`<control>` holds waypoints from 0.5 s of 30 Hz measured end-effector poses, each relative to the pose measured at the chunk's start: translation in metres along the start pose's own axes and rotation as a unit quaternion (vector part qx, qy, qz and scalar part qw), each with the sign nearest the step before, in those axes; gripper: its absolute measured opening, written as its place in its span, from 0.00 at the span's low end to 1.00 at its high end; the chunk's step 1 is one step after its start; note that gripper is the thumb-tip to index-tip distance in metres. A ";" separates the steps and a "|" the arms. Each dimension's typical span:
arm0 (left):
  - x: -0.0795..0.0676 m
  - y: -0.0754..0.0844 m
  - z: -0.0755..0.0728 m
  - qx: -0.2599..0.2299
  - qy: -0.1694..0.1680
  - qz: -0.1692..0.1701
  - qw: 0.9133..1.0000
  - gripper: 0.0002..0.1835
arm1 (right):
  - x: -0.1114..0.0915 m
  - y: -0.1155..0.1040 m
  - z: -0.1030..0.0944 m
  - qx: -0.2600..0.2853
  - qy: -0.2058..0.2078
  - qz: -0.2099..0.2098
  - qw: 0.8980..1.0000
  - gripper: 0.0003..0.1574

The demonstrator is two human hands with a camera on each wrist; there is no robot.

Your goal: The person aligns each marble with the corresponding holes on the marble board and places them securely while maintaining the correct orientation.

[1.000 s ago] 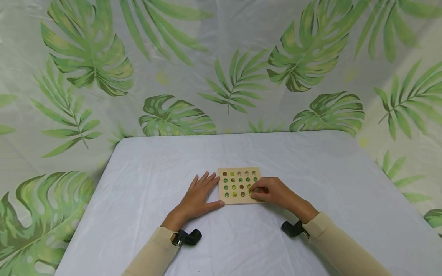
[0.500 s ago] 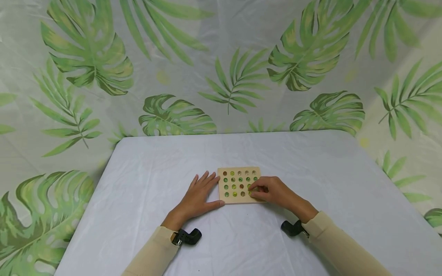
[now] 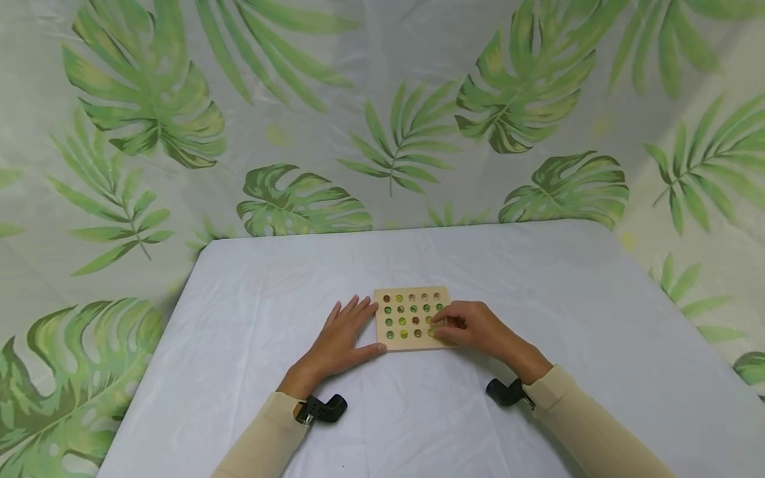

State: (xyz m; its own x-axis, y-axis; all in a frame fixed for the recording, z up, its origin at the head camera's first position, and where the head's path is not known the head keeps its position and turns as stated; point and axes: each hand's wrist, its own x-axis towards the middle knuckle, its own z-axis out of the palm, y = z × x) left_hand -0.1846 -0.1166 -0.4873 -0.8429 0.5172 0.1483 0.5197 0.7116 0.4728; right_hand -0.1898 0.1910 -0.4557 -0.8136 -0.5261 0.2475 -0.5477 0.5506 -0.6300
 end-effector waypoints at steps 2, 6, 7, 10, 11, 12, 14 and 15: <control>-0.001 -0.002 -0.002 -0.013 0.006 -0.002 1.000 0.45 | 0.001 0.000 -0.001 -0.003 0.006 0.000 1.000 0.09; -0.002 -0.003 -0.005 -0.032 0.012 -0.009 0.999 0.43 | 0.002 0.000 -0.004 -0.012 0.024 0.010 1.000 0.08; -0.002 -0.003 -0.006 -0.037 0.015 -0.008 0.999 0.42 | 0.002 0.000 -0.006 -0.014 0.030 0.011 0.999 0.09; -0.001 -0.003 -0.008 -0.044 0.024 -0.006 0.999 0.42 | 0.002 0.001 -0.010 -0.022 0.053 0.008 0.998 0.09; 0.000 -0.003 -0.009 -0.044 0.027 -0.005 0.999 0.42 | 0.002 0.000 -0.011 -0.024 0.060 0.007 0.998 0.09; 0.000 -0.003 -0.010 -0.041 0.029 -0.005 0.999 0.42 | 0.002 0.000 -0.012 -0.026 0.067 0.003 0.997 0.09; 0.001 -0.002 -0.012 -0.032 0.035 -0.005 0.999 0.42 | 0.001 0.000 -0.014 -0.030 0.078 0.002 0.997 0.09; 0.000 -0.001 -0.014 -0.026 0.036 -0.007 0.999 0.42 | 0.001 -0.001 -0.015 -0.032 0.082 0.003 0.996 0.09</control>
